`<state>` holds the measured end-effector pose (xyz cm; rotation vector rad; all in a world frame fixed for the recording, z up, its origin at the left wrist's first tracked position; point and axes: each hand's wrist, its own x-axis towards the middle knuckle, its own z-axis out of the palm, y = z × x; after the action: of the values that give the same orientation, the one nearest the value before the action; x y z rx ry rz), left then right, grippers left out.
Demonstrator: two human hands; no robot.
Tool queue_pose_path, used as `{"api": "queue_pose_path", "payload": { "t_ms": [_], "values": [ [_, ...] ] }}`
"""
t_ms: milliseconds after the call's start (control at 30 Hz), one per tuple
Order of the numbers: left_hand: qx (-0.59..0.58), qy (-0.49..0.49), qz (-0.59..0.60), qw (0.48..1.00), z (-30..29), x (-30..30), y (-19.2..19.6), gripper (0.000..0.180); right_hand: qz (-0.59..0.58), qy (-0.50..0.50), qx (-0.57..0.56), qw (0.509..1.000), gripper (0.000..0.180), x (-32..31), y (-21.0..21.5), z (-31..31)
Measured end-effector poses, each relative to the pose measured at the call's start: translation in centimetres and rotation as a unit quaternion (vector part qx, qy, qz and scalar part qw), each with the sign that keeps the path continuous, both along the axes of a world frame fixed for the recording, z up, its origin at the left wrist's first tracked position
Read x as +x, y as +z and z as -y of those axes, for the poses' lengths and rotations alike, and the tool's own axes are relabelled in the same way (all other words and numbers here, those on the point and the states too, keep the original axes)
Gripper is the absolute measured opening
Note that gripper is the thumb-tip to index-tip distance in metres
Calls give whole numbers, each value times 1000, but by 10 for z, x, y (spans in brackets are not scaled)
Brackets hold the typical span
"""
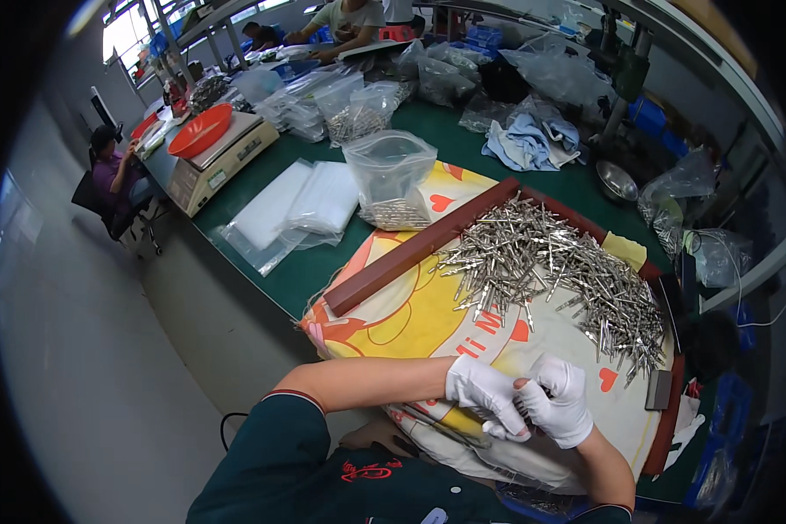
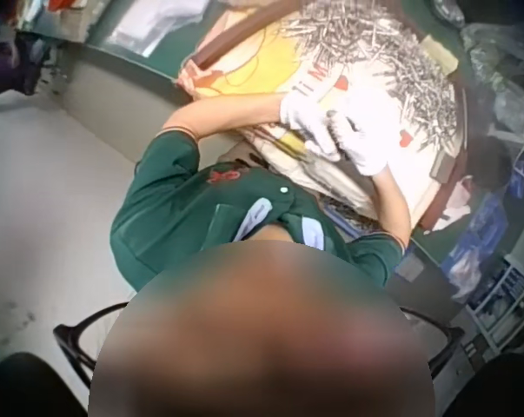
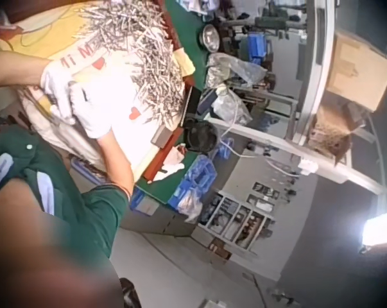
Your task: Sorting and arranging small metal pins onto a template at a workbench.
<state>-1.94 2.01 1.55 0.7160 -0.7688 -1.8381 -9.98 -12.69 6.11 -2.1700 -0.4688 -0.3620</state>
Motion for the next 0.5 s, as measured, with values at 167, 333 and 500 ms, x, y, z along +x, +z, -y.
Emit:
{"api": "queue_pose_path", "payload": {
  "t_ms": [167,333,500],
  "values": [
    [62,228,93,967,-30,13,41,14,37,28,-11,999,22,53,34,-28],
    [120,379,234,887,-75,37,74,15,6,116,20,993,22,108,48,-64],
    [148,465,331,807,-148,68,120,24,103,107,81,986,21,179,85,-76]
  ]
}}
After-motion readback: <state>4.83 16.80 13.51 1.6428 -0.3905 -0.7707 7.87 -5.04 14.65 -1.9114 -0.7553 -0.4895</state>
